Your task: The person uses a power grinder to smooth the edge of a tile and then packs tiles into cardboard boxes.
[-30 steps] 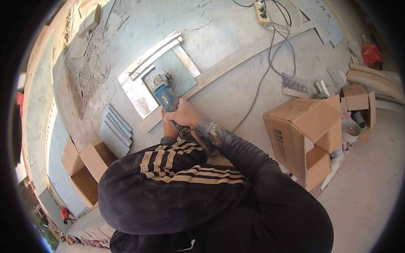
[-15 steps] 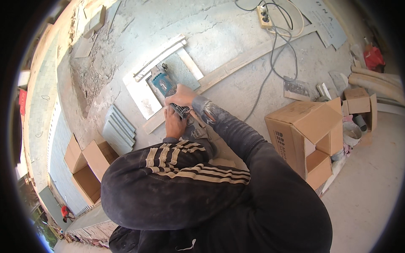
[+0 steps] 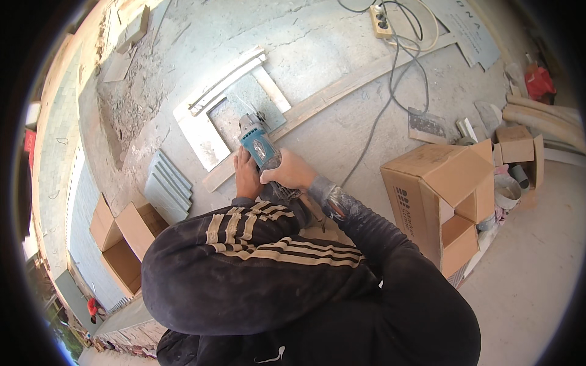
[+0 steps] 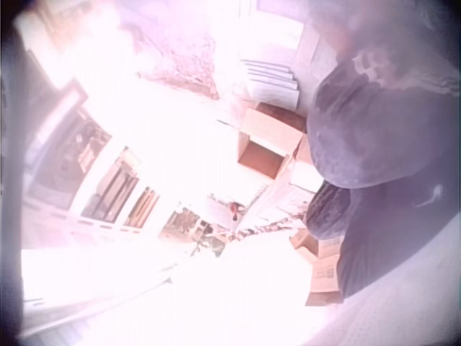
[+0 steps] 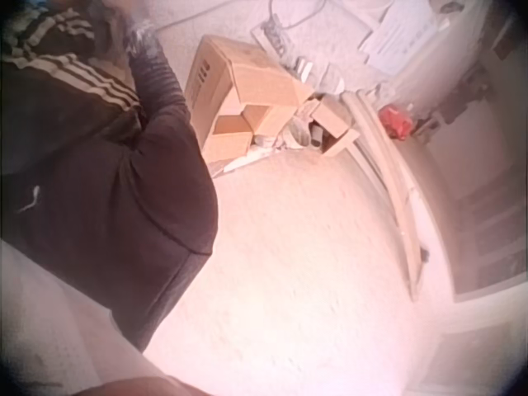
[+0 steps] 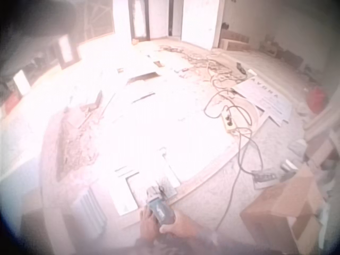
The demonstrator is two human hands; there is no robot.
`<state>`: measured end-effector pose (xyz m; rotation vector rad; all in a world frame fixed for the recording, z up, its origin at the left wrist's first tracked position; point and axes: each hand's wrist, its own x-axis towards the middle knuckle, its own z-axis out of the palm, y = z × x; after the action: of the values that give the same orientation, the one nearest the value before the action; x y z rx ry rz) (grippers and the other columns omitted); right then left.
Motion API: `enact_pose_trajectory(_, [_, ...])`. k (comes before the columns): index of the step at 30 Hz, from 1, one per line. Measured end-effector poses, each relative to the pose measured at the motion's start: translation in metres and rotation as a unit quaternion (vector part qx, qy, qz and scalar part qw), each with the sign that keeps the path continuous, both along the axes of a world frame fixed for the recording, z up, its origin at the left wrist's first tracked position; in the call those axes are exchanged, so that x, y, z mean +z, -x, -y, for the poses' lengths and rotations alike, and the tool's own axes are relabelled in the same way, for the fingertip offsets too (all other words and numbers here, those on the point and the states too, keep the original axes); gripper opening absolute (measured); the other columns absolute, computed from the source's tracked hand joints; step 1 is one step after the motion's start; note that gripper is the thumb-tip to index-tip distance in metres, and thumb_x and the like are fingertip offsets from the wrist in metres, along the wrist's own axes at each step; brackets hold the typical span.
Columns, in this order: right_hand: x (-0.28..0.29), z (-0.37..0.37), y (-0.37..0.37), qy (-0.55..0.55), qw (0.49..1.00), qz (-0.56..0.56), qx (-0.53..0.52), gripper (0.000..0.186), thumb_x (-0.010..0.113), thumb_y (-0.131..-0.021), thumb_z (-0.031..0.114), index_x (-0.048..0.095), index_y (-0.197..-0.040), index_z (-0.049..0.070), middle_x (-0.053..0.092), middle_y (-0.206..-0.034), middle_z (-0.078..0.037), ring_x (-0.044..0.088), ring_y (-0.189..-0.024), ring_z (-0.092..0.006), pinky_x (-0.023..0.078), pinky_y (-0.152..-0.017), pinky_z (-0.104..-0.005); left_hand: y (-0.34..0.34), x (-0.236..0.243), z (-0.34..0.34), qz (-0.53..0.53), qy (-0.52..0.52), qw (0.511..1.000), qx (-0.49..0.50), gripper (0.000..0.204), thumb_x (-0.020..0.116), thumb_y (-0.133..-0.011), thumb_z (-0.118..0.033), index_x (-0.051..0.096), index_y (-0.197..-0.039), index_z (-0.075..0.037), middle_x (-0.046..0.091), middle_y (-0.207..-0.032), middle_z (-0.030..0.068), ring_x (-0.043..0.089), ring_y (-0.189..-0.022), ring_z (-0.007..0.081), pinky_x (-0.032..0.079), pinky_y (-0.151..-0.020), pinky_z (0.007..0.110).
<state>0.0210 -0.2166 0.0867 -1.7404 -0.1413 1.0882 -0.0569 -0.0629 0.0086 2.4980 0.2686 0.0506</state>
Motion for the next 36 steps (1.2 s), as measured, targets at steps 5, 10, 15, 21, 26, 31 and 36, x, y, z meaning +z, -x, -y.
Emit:
enact_pose_trajectory(5, [-0.007, -0.023, -0.009, -0.048, 0.997, -0.024, -0.047, 0.061, 0.078, -0.066, 0.024, 0.059, -0.11, -0.012, 0.068, -0.1, -0.019, 0.067, -0.09, -0.0252, 0.053, -0.077, -0.0331, 0.002, -0.009, 0.002, 0.009, 0.007, 1.0, 0.013, 0.047, 0.062, -0.086, -0.023, 0.058, -0.13, -0.008, 0.04, -0.151, 0.0173, 0.032, -0.142, 0.0399, 0.024, -0.112, 0.061])
enact_pose_trajectory(10, [-0.027, -0.051, -0.047, -0.081, 0.996, -0.043, -0.024, 0.058, 0.079, -0.066, 0.027, 0.063, -0.104, -0.014, 0.069, -0.095, -0.021, 0.069, -0.083, -0.0245, 0.054, -0.073, -0.0315, 0.001, -0.016, 0.0, -0.002, -0.018, 1.0, 0.017, 0.048, 0.064, -0.085, -0.02, 0.058, -0.13, -0.007, 0.041, -0.149, 0.0194, 0.032, -0.141, 0.0402, 0.026, -0.112, 0.06])
enact_pose_trajectory(15, [-0.04, -0.068, -0.075, -0.01, 0.999, 0.048, 0.013, 0.072, 0.08, -0.064, 0.033, 0.058, -0.111, -0.017, 0.068, -0.1, -0.023, 0.068, -0.089, -0.0275, 0.054, -0.077, -0.0327, 0.002, -0.008, 0.0, -0.019, -0.019, 1.0, 0.008, 0.054, 0.069, -0.081, -0.02, 0.056, -0.132, -0.007, 0.041, -0.149, 0.021, 0.033, -0.141, 0.0395, 0.026, -0.113, 0.059])
enact_pose_trajectory(21, [-0.028, -0.036, -0.073, 0.014, 0.996, 0.066, 0.058, 0.079, 0.081, -0.063, 0.033, 0.053, -0.118, -0.017, 0.065, -0.107, -0.025, 0.066, -0.097, -0.0289, 0.052, -0.083, -0.033, -0.001, -0.003, 0.002, -0.005, -0.013, 1.0, 0.018, 0.062, 0.073, -0.08, -0.023, 0.051, -0.137, -0.009, 0.039, -0.151, 0.0185, 0.033, -0.141, 0.0391, 0.026, -0.113, 0.059])
enact_pose_trajectory(26, [-0.012, -0.001, -0.04, 0.01, 0.997, 0.067, 0.039, 0.075, 0.081, -0.063, 0.03, 0.055, -0.119, -0.012, 0.066, -0.105, -0.022, 0.065, -0.097, -0.0262, 0.051, -0.083, -0.0322, -0.001, 0.001, 0.001, -0.005, -0.001, 1.0, 0.016, 0.062, 0.073, -0.08, -0.02, 0.052, -0.137, -0.006, 0.038, -0.151, 0.0195, 0.033, -0.141, 0.0384, 0.026, -0.112, 0.056])
enact_pose_trajectory(31, [0.006, 0.017, -0.015, -0.008, 1.0, -0.01, -0.002, 0.061, 0.08, -0.066, 0.023, 0.058, -0.114, -0.008, 0.067, -0.099, -0.015, 0.065, -0.087, -0.0212, 0.052, -0.076, -0.0316, -0.001, 0.003, 0.002, -0.008, -0.001, 1.0, 0.02, 0.061, 0.072, -0.079, -0.016, 0.054, -0.136, -0.006, 0.038, -0.152, 0.0198, 0.034, -0.141, 0.0384, 0.026, -0.112, 0.054])
enact_pose_trajectory(36, [0.0, -0.003, -0.024, -0.029, 0.998, -0.041, -0.032, 0.053, 0.079, -0.068, 0.022, 0.061, -0.108, -0.008, 0.068, -0.095, -0.013, 0.066, -0.082, -0.0199, 0.053, -0.072, -0.0308, -0.001, -0.003, 0.0, -0.003, -0.007, 1.0, 0.016, 0.064, 0.072, -0.079, -0.019, 0.05, -0.138, -0.009, 0.038, -0.151, 0.0186, 0.031, -0.142, 0.0376, 0.025, -0.113, 0.058])
